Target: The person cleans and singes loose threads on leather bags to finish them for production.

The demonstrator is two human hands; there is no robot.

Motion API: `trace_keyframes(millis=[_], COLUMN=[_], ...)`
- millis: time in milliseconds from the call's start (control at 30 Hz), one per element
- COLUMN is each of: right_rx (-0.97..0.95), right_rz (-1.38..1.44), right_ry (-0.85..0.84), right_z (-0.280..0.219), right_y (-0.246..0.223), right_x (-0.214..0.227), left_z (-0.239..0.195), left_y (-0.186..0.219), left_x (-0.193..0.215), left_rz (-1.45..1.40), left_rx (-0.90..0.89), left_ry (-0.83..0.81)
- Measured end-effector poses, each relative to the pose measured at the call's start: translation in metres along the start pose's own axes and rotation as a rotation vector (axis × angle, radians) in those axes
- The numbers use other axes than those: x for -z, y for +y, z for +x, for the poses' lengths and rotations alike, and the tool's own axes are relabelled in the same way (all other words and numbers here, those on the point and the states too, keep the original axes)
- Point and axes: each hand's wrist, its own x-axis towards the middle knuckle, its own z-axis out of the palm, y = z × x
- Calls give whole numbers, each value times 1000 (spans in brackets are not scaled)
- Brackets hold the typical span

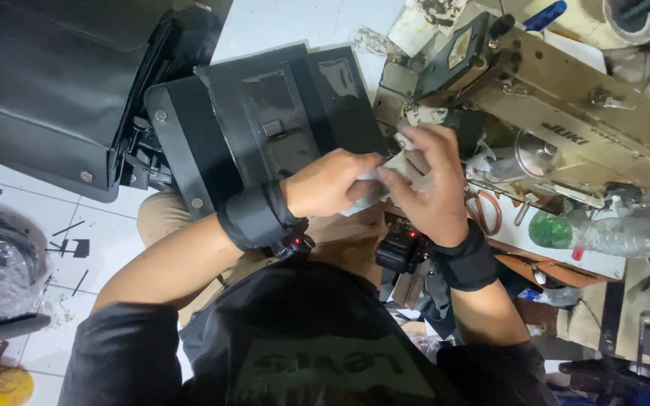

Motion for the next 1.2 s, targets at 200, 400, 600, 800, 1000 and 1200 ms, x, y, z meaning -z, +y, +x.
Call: trace_keyframes(millis=[200, 400, 600, 800, 1000, 1200], right_rx=[-127, -160, -315, -354, -391, -3], right_rz=[-373, 10, 412, 488, 230, -437], right_ry=[-74, 177, 217, 246, 312, 304], right_z=[-26, -46, -63, -72, -79, -94], right_y=[36, 62, 75, 78, 65, 43], right_x=[11, 23, 33, 38, 36, 45], left_z=[3, 21, 42, 49, 58, 72], left_y=[-4, -10, 10, -3, 1, 12], left_x=[-5, -15, -31, -57, -67, -76], left_rz=[-26, -170, 27, -472, -639, -625], left_rx=[-103, 152, 51, 200, 219, 327], left_ry=[56, -44, 62, -101, -187, -221])
